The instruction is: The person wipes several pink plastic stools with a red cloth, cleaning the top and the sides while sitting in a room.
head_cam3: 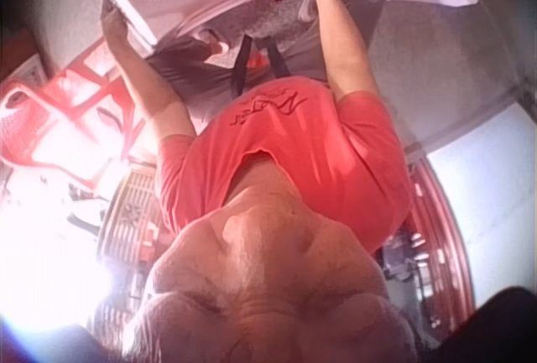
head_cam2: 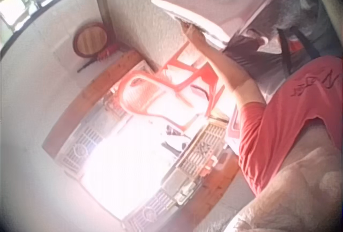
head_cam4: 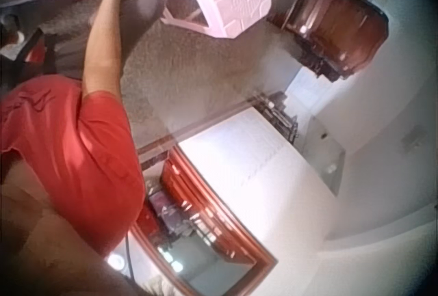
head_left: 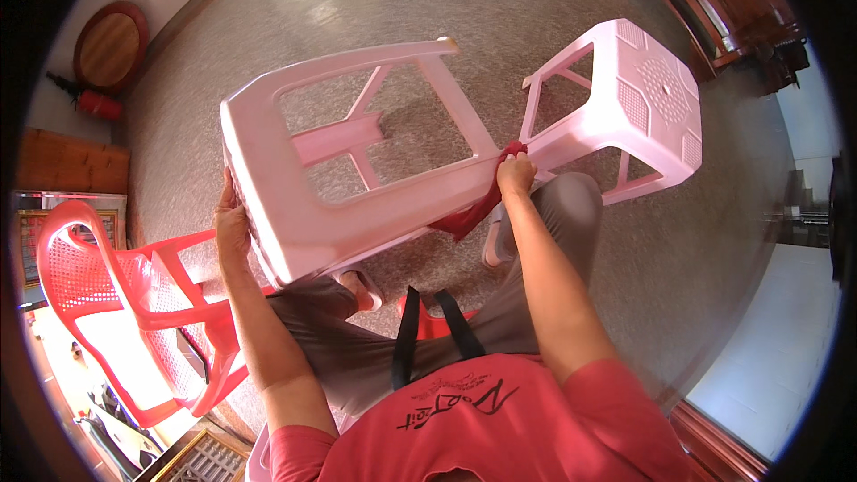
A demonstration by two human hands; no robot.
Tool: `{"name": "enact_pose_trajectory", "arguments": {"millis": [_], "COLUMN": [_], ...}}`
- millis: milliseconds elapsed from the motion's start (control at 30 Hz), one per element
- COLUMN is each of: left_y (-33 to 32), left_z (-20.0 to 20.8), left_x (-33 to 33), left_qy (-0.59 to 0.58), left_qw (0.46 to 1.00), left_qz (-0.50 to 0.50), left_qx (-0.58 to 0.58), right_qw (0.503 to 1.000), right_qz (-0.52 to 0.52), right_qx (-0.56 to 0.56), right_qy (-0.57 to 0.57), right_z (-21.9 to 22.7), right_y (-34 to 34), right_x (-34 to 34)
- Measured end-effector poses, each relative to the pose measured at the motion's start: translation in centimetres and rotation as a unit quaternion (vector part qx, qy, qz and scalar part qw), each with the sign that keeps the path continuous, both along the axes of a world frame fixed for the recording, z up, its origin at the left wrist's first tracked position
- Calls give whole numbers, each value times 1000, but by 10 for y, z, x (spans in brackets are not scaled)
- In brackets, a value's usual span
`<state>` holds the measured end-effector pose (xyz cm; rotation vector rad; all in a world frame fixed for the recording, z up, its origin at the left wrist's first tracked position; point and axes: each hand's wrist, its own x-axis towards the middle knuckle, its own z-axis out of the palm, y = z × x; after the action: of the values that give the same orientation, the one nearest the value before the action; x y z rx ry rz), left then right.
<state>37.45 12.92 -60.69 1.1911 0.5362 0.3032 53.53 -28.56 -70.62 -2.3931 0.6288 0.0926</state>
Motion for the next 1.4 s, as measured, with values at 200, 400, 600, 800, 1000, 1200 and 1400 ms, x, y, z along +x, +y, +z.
{"name": "enact_pose_trajectory", "arguments": {"millis": [200,400,600,800,1000,1200,1400], "left_y": [0,-2,-2,-13,-10,-13,-2], "left_z": [1,-1,-3,6,5,3,-8], "left_x": [-1,2,2,12,7,11,14], "left_qy": [13,4,9,9,15,35,59], "left_qw": [1000,1000,999,999,999,995,992], "left_qz": [-2,16,21,13,21,23,26], "left_qx": [10,25,35,43,29,91,105], "right_qw": [980,949,878,804,784,803,835], "right_qz": [145,229,360,484,499,476,433], "right_qx": [-23,75,194,142,56,49,39], "right_qy": [-135,-201,-250,-315,-366,-357,-338], "right_z": [34,88,158,193,166,123,95], "right_y": [19,79,132,160,143,97,69], "right_x": [-33,-88,-141,-160,-154,-134,-120]}}
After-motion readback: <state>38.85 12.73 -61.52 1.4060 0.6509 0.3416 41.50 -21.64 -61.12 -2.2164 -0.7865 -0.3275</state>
